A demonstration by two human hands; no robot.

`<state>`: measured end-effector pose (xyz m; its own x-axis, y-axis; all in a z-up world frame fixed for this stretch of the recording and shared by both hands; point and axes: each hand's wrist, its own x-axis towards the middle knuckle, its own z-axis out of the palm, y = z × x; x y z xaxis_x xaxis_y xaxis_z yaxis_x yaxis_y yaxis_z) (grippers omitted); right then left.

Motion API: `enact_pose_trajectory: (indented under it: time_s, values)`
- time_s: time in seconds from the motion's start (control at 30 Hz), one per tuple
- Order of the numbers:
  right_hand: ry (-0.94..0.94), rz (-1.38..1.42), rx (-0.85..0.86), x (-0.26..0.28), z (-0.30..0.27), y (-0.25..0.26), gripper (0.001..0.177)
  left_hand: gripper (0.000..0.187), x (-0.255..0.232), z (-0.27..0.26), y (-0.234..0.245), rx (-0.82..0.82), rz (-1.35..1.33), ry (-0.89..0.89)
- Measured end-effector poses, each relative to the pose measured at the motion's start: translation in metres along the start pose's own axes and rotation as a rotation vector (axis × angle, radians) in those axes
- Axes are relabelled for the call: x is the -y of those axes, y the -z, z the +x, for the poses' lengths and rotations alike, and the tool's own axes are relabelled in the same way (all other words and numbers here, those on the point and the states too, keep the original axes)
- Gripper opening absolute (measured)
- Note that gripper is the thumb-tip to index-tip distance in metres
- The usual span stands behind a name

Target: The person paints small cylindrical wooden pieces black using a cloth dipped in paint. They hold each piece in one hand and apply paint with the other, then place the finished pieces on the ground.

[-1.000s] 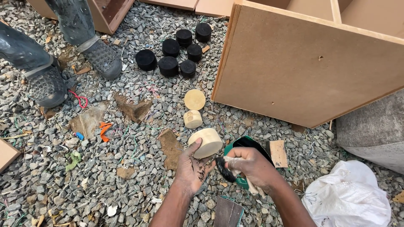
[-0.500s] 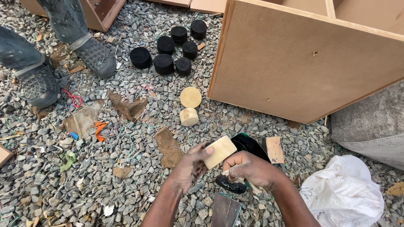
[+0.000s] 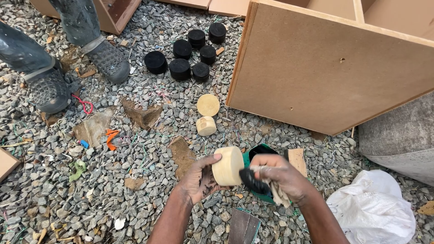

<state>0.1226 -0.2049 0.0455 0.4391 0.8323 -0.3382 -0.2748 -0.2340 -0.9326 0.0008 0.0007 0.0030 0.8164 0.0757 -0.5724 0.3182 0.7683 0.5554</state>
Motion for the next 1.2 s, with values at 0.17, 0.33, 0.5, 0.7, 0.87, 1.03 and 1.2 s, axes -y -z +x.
enact_pose_trajectory:
  time_s: [0.17,0.33,0.5,0.7,0.87,1.03,1.2]
  values:
    - [-0.07,-0.421,-0.417,0.016,0.004,-0.045,0.012,0.068,0.006,0.01,0.002,-0.134,-0.069,-0.043]
    - [-0.118,-0.684,-0.63,0.028,0.009,-0.064,0.035,0.07,0.019,0.017,0.009,-0.042,-0.1,-0.023]
    - [-0.047,-0.61,-0.561,0.031,0.008,-0.074,0.032,0.084,0.017,0.012,0.012,0.163,-0.2,-0.099]
    - [-0.184,-0.658,-0.405,0.034,0.002,-0.069,0.016,0.088,0.013,0.018,0.01,-0.072,0.007,-0.089]
    - [-0.248,-0.449,-0.709,0.06,0.003,-0.073,0.022,0.072,0.024,0.014,-0.007,0.009,-0.13,0.01]
    - [-0.285,-0.664,-0.511,0.051,0.001,-0.075,0.027,0.09,0.028,0.022,0.006,0.026,-0.131,-0.067]
    - [-0.478,-0.447,-0.638,0.077,-0.005,-0.084,0.028,0.09,0.023,0.026,0.015,0.104,-0.314,-0.162]
